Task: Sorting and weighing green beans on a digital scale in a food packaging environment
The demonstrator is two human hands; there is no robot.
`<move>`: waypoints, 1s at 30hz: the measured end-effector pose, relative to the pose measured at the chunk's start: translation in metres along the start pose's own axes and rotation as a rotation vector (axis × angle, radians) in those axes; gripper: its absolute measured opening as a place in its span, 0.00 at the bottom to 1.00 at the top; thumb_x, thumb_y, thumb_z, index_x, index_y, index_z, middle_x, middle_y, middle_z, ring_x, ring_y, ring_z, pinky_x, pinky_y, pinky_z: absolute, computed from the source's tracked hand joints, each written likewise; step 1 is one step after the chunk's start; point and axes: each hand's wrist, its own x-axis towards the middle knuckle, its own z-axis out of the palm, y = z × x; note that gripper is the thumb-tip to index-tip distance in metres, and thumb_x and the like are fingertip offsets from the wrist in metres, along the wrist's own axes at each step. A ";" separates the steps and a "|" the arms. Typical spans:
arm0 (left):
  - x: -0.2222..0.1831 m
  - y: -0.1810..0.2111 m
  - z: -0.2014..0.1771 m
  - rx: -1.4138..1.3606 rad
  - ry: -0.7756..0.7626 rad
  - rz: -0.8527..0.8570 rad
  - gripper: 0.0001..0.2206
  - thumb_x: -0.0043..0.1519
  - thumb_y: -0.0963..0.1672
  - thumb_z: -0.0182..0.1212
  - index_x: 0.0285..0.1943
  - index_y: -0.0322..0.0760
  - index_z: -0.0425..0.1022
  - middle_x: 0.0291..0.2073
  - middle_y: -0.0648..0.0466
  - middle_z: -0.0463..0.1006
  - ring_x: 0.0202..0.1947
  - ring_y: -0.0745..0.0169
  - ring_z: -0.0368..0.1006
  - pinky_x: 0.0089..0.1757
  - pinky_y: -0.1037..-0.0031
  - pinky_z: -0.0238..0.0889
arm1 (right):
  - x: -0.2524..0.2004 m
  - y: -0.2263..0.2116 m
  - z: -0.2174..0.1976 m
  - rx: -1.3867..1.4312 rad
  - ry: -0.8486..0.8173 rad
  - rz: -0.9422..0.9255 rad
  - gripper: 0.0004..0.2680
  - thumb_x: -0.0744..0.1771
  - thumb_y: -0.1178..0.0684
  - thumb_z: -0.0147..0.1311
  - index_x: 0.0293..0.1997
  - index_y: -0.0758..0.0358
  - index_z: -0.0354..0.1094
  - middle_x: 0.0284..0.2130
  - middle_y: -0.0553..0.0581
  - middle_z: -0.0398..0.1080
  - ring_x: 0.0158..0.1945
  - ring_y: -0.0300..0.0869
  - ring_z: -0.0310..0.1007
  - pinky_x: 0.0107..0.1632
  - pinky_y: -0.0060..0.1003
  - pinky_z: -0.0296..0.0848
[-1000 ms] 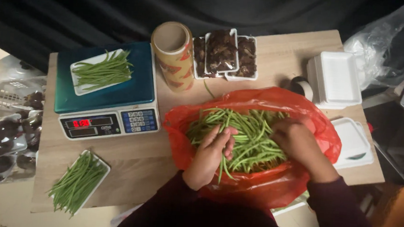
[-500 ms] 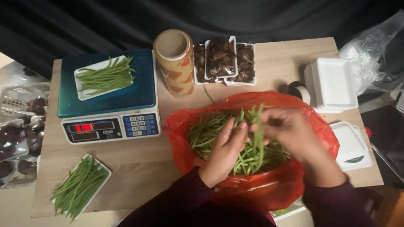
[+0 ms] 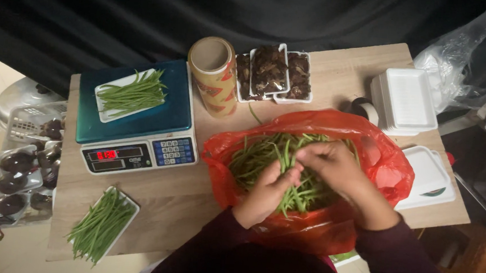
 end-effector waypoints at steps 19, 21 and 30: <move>-0.014 0.061 -0.069 -0.541 0.129 -0.182 0.15 0.70 0.54 0.50 0.53 0.44 0.64 0.23 0.65 0.59 0.17 0.76 0.58 0.21 0.84 0.52 | 0.052 0.014 0.020 -0.843 0.120 0.068 0.12 0.67 0.43 0.55 0.45 0.55 0.81 0.35 0.62 0.80 0.46 0.59 0.80 0.48 0.52 0.75; -0.013 0.057 -0.066 -0.515 0.166 -0.176 0.15 0.70 0.54 0.51 0.53 0.43 0.65 0.23 0.66 0.61 0.17 0.76 0.59 0.20 0.84 0.53 | 0.069 0.013 0.046 -1.005 0.070 0.115 0.15 0.66 0.37 0.54 0.44 0.55 0.81 0.35 0.62 0.81 0.46 0.61 0.80 0.48 0.55 0.76; -0.044 0.061 -0.101 -0.615 0.249 -0.243 0.06 0.69 0.47 0.58 0.47 0.45 0.69 0.22 0.65 0.57 0.18 0.77 0.57 0.23 0.86 0.51 | 0.057 0.028 0.072 -1.243 0.052 0.134 0.15 0.66 0.36 0.53 0.45 0.52 0.80 0.31 0.61 0.80 0.41 0.59 0.82 0.44 0.58 0.79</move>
